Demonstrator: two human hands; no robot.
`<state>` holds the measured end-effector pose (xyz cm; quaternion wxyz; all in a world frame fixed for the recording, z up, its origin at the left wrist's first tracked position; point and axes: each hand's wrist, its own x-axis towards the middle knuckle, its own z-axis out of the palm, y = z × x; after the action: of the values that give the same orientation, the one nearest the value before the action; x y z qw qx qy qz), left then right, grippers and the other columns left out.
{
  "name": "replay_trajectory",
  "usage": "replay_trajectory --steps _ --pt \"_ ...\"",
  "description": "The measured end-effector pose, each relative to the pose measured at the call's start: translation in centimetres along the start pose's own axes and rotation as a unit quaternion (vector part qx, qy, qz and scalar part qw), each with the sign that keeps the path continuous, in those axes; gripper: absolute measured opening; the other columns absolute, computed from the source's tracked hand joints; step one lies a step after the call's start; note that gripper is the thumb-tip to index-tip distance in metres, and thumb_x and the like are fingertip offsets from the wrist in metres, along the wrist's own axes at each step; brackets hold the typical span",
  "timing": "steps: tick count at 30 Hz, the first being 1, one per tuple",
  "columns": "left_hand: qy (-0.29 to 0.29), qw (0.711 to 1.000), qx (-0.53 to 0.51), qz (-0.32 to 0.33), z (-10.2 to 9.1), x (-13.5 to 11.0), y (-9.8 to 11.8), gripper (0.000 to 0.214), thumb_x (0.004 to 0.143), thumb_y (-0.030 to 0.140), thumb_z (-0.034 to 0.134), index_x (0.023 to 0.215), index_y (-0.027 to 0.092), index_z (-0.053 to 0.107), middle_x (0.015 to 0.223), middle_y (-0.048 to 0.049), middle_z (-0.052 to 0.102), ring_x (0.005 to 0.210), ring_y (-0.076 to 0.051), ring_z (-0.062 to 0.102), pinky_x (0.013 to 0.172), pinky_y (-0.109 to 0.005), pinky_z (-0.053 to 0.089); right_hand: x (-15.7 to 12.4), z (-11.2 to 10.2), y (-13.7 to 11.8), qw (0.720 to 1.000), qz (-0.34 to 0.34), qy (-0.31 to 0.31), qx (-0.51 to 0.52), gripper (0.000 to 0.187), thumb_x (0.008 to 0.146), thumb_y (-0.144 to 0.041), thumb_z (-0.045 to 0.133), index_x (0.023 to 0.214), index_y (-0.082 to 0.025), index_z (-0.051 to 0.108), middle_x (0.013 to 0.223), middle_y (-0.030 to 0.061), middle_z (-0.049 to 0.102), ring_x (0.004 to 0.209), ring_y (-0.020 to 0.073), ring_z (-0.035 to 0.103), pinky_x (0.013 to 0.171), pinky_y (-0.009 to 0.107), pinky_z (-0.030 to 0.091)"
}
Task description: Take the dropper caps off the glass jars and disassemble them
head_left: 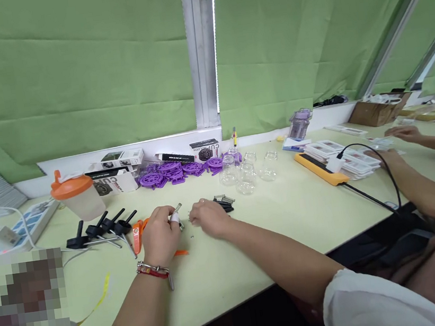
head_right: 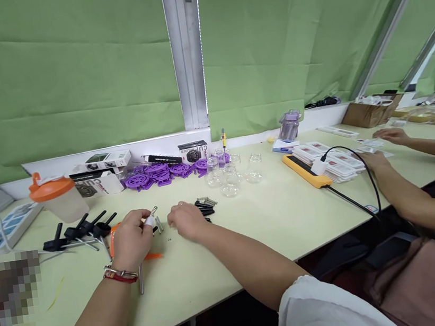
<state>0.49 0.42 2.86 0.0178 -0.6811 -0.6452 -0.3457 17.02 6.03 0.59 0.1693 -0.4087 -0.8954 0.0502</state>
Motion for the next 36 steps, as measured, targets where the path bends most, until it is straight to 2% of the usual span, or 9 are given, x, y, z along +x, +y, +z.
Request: replay_trajectory --steps 4,7,10,15,23,27,30,33,36 --pt "-0.001 1.000 0.001 -0.004 0.0 -0.1 0.1 0.018 0.081 0.020 0.045 0.090 0.020 0.061 0.093 -0.0037 0.065 0.079 -0.019 0.062 0.062 -0.028 0.042 -0.4 -2.3 4.4 0.984 0.159 0.075 0.038 0.016 0.084 -0.017 0.057 0.083 -0.020 0.073 0.094 0.0038 0.069 0.090 0.0162 0.056 0.077 0.025 0.038" --pt "-0.007 1.000 -0.003 0.005 0.1 -0.1 0.1 0.019 0.079 0.016 0.045 0.090 0.020 0.060 0.092 -0.0031 0.066 0.079 -0.018 0.062 0.062 -0.028 0.043 -0.9 -2.7 7.2 0.969 0.230 0.050 0.073 0.013 0.082 -0.018 0.060 0.081 -0.020 0.073 0.094 0.0028 0.070 0.087 0.0152 0.060 0.073 0.023 0.040" --pt "-0.013 1.000 -0.006 0.020 0.2 -0.2 0.2 0.021 0.078 0.015 0.044 0.090 0.020 0.060 0.093 -0.0029 0.066 0.077 -0.018 0.062 0.062 -0.028 0.044 -1.1 -2.0 8.6 0.965 0.240 0.037 0.097 0.013 0.081 -0.018 0.061 0.082 -0.021 0.073 0.092 0.0018 0.072 0.085 0.0147 0.061 0.071 0.022 0.041" --pt "-0.019 1.000 -0.002 0.017 0.2 -0.2 0.5 0.020 0.077 0.016 0.045 0.088 0.020 0.061 0.090 -0.0025 0.066 0.071 -0.017 0.060 0.059 -0.027 0.043 -0.8 -1.0 8.7 0.967 0.235 0.028 0.098 0.013 0.079 -0.017 0.062 0.080 -0.023 0.074 0.092 0.0020 0.072 0.086 0.0156 0.062 0.070 0.023 0.041" --pt "-0.032 0.999 -0.010 0.043 0.3 -0.2 0.4 0.021 0.077 0.014 0.045 0.089 0.021 0.060 0.092 -0.0017 0.065 0.069 -0.015 0.059 0.064 -0.028 0.044 -1.1 -1.7 8.8 0.949 0.257 0.059 0.174 0.014 0.079 -0.018 0.062 0.082 -0.021 0.076 0.093 0.0039 0.073 0.087 0.0175 0.064 0.076 0.025 0.044" --pt "-0.043 0.996 0.011 0.074 0.2 -0.3 0.7 0.025 0.079 0.012 0.042 0.093 0.021 0.061 0.098 -0.0031 0.066 0.080 -0.017 0.061 0.064 -0.028 0.044 -1.8 -2.6 8.1 0.927 0.234 0.111 0.273 0.019 0.082 -0.021 0.058 0.088 -0.017 0.076 0.093 0.0059 0.073 0.087 0.0174 0.064 0.080 0.027 0.046" --pt "-0.079 0.986 0.055 0.134 0.1 -0.6 1.4 0.031 0.079 0.009 0.040 0.098 0.022 0.062 0.104 -0.0038 0.065 0.086 -0.019 0.062 0.059 -0.027 0.041 -2.6 -3.2 5.7 0.905 0.157 0.099 0.384 0.026 0.084 -0.030 0.056 0.099 -0.017 0.074 0.097 0.0057 0.073 0.091 0.0168 0.065 0.082 0.027 0.048" --pt "-0.130 0.966 0.115 0.191 0.2 -0.9 2.3 0.036 0.078 0.005 0.038 0.100 0.022 0.063 0.102 -0.0045 0.065 0.080 -0.018 0.063 0.053 -0.027 0.037 -3.2 -3.6 2.3 0.920 0.070 0.033 0.384 0.027 0.083 -0.030 0.059 0.105 -0.022 0.072 0.099 0.0019 0.073 0.093 0.0155 0.065 0.084 0.025 0.047" --pt "-0.142 0.957 0.147 0.205 0.5 -1.1 2.7 0.038 0.078 0.004 0.038 0.100 0.022 0.063 0.099 -0.0052 0.065 0.076 -0.019 0.062 0.051 -0.027 0.035 -3.1 -3.9 0.0 0.948 0.052 -0.010 0.315 0.022 0.085 -0.021 0.056 0.096 -0.024 0.075 0.093 -0.0011 0.074 0.086 0.0137 0.065 0.079 0.023 0.047"
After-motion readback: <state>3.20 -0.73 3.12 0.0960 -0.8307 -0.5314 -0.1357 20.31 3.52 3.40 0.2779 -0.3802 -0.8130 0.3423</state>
